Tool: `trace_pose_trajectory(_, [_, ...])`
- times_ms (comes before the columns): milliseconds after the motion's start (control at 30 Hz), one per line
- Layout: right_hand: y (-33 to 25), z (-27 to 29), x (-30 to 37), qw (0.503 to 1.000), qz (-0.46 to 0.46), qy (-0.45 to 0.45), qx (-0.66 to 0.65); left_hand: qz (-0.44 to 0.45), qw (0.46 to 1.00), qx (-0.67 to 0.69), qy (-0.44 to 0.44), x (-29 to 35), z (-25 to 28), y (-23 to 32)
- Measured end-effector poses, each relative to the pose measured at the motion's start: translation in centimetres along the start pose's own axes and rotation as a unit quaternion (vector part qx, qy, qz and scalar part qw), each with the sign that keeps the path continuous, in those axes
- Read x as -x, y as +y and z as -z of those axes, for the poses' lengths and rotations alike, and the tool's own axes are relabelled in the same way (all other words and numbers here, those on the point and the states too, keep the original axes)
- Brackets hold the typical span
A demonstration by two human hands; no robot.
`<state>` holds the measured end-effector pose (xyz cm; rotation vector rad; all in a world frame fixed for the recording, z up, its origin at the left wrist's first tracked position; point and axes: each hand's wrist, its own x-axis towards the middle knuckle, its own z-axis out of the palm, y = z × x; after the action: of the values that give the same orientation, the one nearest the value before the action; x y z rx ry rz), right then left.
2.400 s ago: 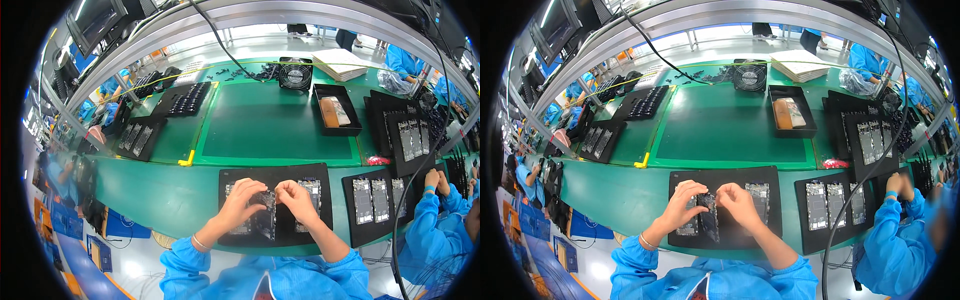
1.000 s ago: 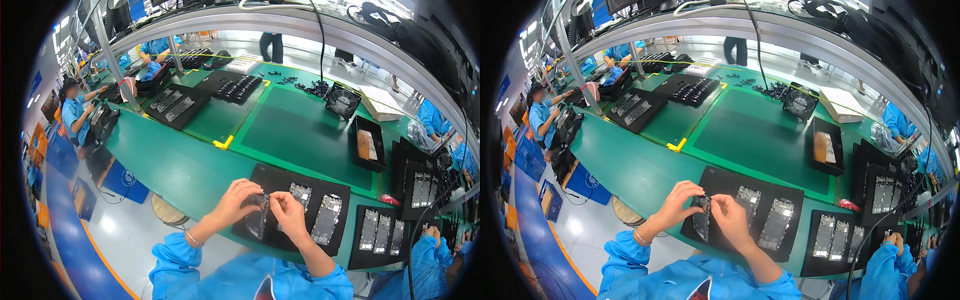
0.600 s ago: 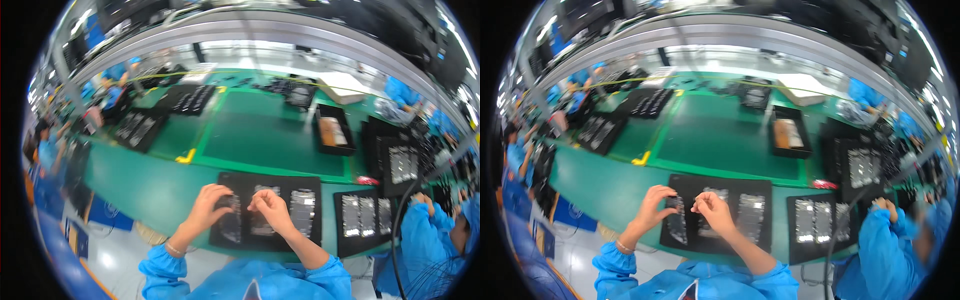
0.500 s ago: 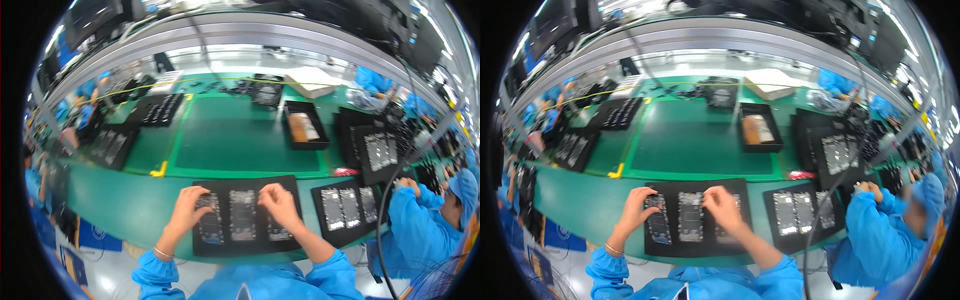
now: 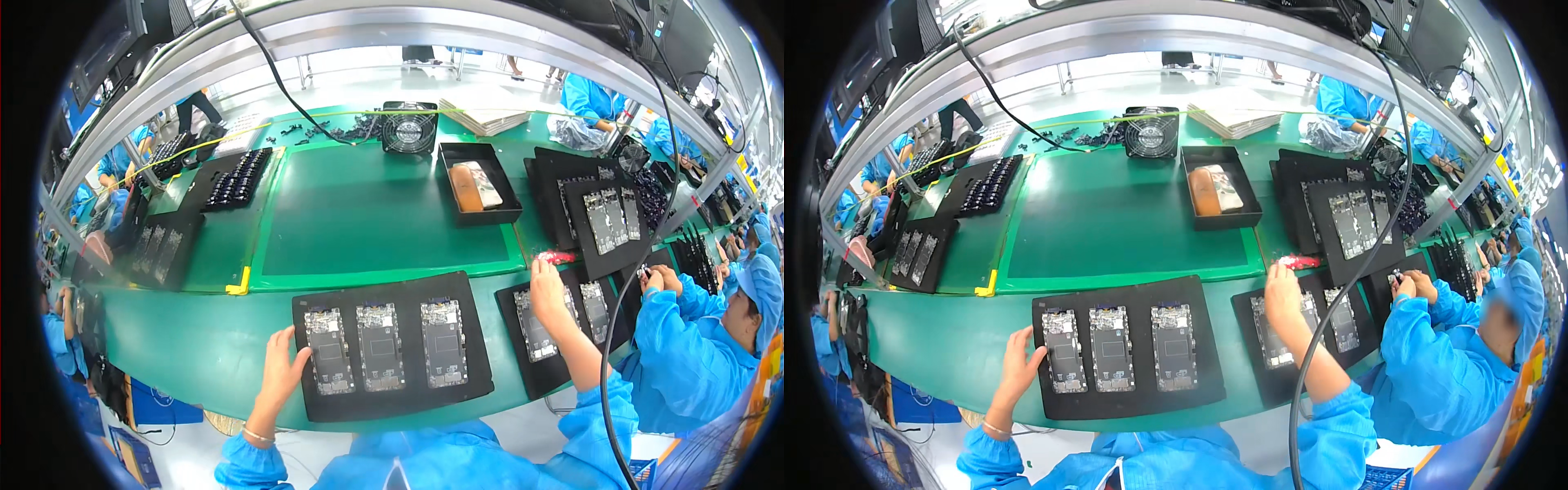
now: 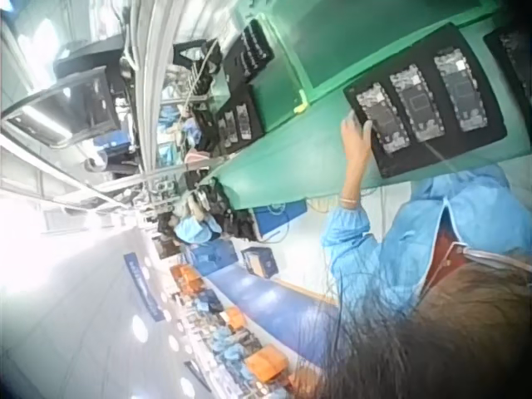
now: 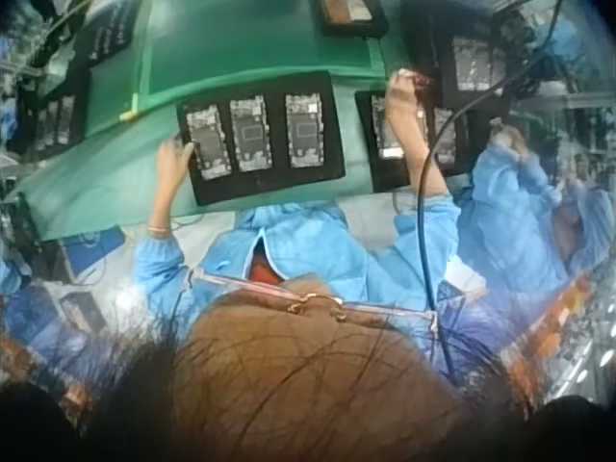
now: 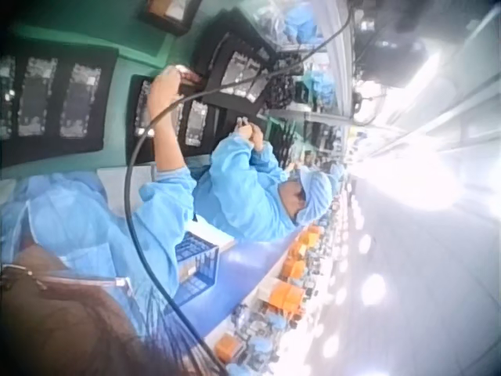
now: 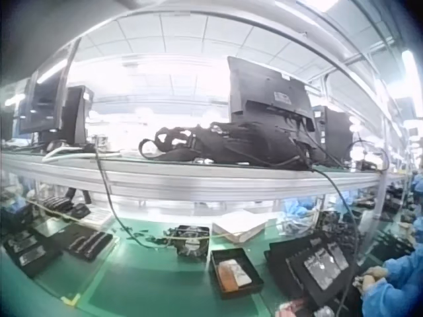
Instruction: The person assembles electronic components on a green workbench, inserting small parts into circuit boards and securing them with a screwdriver. They handle multiple boards, organize parts, and use a small fan and a black bag during the process.
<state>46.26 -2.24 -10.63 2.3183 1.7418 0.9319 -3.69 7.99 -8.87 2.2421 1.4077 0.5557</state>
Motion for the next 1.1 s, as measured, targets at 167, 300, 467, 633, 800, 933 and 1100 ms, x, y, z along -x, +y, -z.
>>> trace_pose_trajectory(167, [-5.9,7.7,3.1,0.865,-0.046,-0.244,-0.436,0.128,0.963,0.211,-0.109,1.9,0.2,-1.9])
trace_pose_trajectory(300, [-7.6,9.0,4.0,0.777,-0.128,-0.253,-0.562,0.233,0.851,0.438,-0.175,0.6,2.1,-0.4])
trace_pose_trajectory(467, [-3.2,7.5,7.5,0.77,-0.184,-0.174,-0.586,0.201,0.829,0.459,-0.249,0.0,4.2,6.7])
trace_pose_trajectory(633, [6.7,8.4,11.6,0.812,-0.293,-0.177,-0.473,0.171,0.752,0.526,-0.359,-0.3,-1.8,15.5])
trace_pose_trajectory(800, [12.6,2.7,17.5,0.808,-0.407,-0.118,-0.41,0.14,0.694,0.561,-0.429,-0.4,-10.6,22.0])
trace_pose_trajectory(933, [14.7,-0.5,19.9,0.762,-0.477,-0.088,-0.428,0.14,0.695,0.561,-0.426,-0.5,-12.8,25.6])
trace_pose_trajectory(1100, [16.8,-5.4,18.9,0.839,-0.423,0.03,-0.342,0.129,0.713,0.562,-0.399,-2.1,-17.3,25.8])
